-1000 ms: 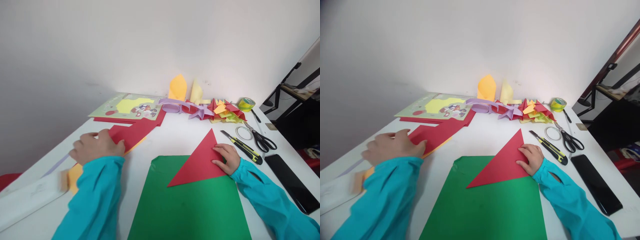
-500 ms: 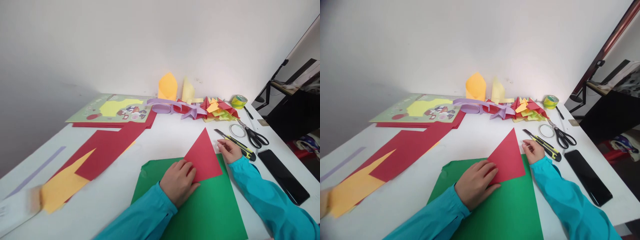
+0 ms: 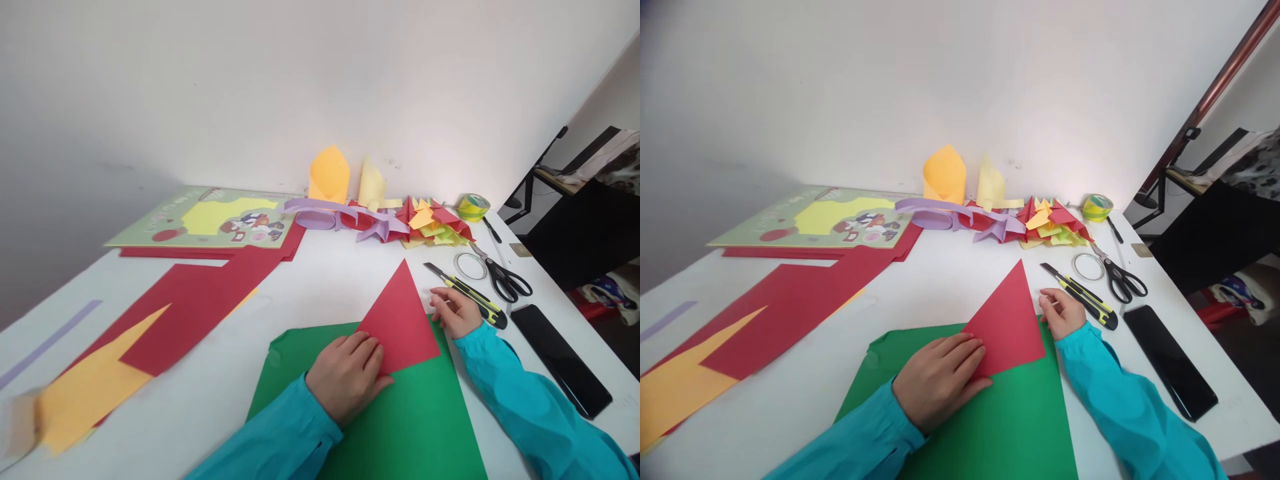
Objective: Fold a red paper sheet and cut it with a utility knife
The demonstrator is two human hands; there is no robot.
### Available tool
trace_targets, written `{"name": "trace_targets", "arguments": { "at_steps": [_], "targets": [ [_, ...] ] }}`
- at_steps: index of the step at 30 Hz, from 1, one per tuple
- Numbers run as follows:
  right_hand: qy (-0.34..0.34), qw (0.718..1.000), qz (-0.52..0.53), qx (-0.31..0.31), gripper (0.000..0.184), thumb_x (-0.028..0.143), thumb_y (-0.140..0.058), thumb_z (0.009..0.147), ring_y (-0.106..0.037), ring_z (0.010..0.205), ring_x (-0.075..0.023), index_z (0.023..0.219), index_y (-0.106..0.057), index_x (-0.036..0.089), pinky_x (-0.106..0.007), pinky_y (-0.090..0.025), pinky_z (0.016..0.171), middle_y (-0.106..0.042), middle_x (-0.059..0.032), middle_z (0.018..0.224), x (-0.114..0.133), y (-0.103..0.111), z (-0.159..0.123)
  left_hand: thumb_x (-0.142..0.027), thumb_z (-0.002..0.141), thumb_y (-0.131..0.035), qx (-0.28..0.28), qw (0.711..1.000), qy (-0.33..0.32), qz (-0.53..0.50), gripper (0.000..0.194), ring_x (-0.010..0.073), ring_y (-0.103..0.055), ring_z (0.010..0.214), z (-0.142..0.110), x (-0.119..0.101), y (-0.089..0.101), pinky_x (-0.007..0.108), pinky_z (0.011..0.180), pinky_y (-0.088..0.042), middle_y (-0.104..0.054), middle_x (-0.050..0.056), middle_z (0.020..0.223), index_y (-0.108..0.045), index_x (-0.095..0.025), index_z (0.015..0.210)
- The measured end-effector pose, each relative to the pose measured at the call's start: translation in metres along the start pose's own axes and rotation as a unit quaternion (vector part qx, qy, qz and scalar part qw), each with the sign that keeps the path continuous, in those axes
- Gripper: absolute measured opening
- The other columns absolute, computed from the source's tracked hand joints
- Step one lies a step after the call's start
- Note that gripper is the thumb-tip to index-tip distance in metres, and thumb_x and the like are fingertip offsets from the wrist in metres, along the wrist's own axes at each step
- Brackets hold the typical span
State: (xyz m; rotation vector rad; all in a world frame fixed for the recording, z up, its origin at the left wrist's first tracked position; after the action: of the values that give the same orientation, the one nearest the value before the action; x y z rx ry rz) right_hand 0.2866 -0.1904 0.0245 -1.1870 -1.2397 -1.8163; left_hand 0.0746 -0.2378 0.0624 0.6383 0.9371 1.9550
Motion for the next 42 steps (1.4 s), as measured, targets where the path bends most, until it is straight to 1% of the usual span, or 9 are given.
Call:
{"name": "trace_targets", "arguments": {
  "at_steps": [7, 11, 16, 20, 27, 34, 36, 39, 42],
  "targets": [
    [-0.020, 1.000, 0.018, 0.001, 0.047, 0.058, -0.056, 0.075, -0.058, 0.047, -0.0118, 0.095, -0.063, 0.017, -0.022, -0.044, 0.037, -0.062, -0.0023, 0.070, 0.000, -0.001, -0.001, -0.028, 0.091, -0.047, -0.021, 1.000, 0.000, -0.001, 0.022, 0.0229, -0.066, 0.080, 0.000, -0.002, 0.003, 0.034, 0.062, -0.054, -0.069, 0.008, 0.081, -0.064, -0.015, 0.086],
    [-0.029, 0.999, 0.025, 0.000, 0.049, 0.061, -0.054, 0.075, -0.059, 0.047, -0.0119, 0.095, -0.063, 0.017, -0.022, -0.045, 0.037, -0.063, -0.0027, 0.071, 0.000, 0.000, 0.000, -0.017, 0.090, -0.047, -0.031, 1.000, -0.003, 0.003, 0.017, 0.0213, -0.067, 0.081, -0.003, -0.001, 0.004, 0.032, 0.063, -0.055, -0.070, 0.007, 0.082, -0.064, -0.015, 0.089],
    [-0.047, 0.999, 0.028, 0.003, 0.048, 0.060, -0.055, 0.074, -0.059, 0.046, -0.0116, 0.093, -0.063, 0.017, -0.021, -0.044, 0.036, -0.062, -0.0020, 0.071, -0.001, -0.002, -0.002, -0.034, 0.093, -0.044, -0.003, 1.000, -0.008, -0.008, 0.029, 0.0228, -0.066, 0.081, -0.001, -0.002, 0.002, 0.033, 0.063, -0.057, -0.070, 0.009, 0.084, -0.065, -0.014, 0.088],
    [-0.058, 0.998, 0.032, 0.003, 0.047, 0.059, -0.055, 0.073, -0.060, 0.046, -0.0115, 0.093, -0.063, 0.017, -0.020, -0.045, 0.036, -0.062, -0.0014, 0.071, 0.000, -0.002, -0.003, -0.027, 0.092, -0.043, -0.017, 1.000, -0.006, 0.002, 0.027, 0.0224, -0.067, 0.080, 0.001, -0.004, 0.006, 0.033, 0.064, -0.057, -0.070, 0.007, 0.082, -0.065, -0.013, 0.086],
    [-0.068, 0.997, 0.029, 0.008, 0.046, 0.058, -0.055, 0.073, -0.060, 0.046, -0.0112, 0.092, -0.062, 0.017, -0.020, -0.044, 0.036, -0.061, -0.0011, 0.071, 0.000, -0.001, -0.002, -0.024, 0.092, -0.043, -0.025, 1.000, -0.004, 0.008, 0.027, 0.0224, -0.067, 0.081, 0.002, -0.006, 0.007, 0.033, 0.064, -0.056, -0.070, 0.007, 0.082, -0.066, -0.013, 0.085],
    [-0.093, 0.995, 0.025, 0.035, 0.043, 0.055, -0.058, 0.072, -0.050, 0.033, -0.0086, 0.089, -0.063, 0.016, -0.017, -0.033, 0.028, -0.056, 0.0033, 0.054, -0.001, -0.003, -0.003, -0.018, 0.091, -0.044, -0.042, 0.999, -0.001, 0.016, 0.023, 0.0192, -0.067, 0.079, 0.002, -0.003, 0.010, 0.029, 0.065, -0.056, -0.070, 0.004, 0.079, -0.065, -0.014, 0.083],
    [-0.110, 0.992, 0.036, 0.052, 0.043, 0.054, -0.057, 0.071, -0.048, 0.031, -0.0088, 0.089, -0.062, 0.016, -0.017, -0.031, 0.027, -0.054, 0.0046, 0.050, -0.002, -0.008, -0.006, -0.019, 0.091, -0.044, -0.041, 0.999, -0.001, 0.013, 0.023, 0.0184, -0.067, 0.079, 0.001, -0.002, 0.009, 0.028, 0.064, -0.056, -0.070, 0.004, 0.078, -0.065, -0.015, 0.084],
    [-0.130, 0.987, 0.056, 0.073, 0.044, 0.054, -0.057, 0.069, -0.050, 0.031, -0.0097, 0.089, -0.060, 0.015, -0.017, -0.033, 0.027, -0.054, 0.0053, 0.048, -0.002, -0.015, -0.010, -0.029, 0.093, -0.041, -0.033, 0.999, -0.007, -0.001, 0.030, 0.0206, -0.067, 0.079, 0.000, -0.001, 0.008, 0.030, 0.060, -0.056, -0.070, 0.007, 0.080, -0.065, -0.013, 0.086],
    [-0.139, 0.985, 0.067, 0.080, 0.045, 0.054, -0.059, 0.067, -0.051, 0.033, -0.0103, 0.090, -0.059, 0.015, -0.018, -0.034, 0.028, -0.055, 0.0054, 0.048, -0.001, -0.016, -0.010, -0.028, 0.093, -0.039, -0.032, 0.999, -0.014, -0.006, 0.030, 0.0225, -0.067, 0.079, 0.001, -0.002, 0.009, 0.032, 0.058, -0.057, -0.069, 0.008, 0.080, -0.064, -0.012, 0.086]
  ]
}}
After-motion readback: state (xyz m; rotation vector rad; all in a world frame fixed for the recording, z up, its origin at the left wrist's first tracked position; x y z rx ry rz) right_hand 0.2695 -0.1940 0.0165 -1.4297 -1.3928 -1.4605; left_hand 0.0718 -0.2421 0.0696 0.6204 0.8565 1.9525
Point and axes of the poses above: each hand's wrist, its own z-axis towards the middle knuckle, its own y-axis out of the back of the hand, x = y × z, the point moved 7 cm from there along z, towards the middle knuckle
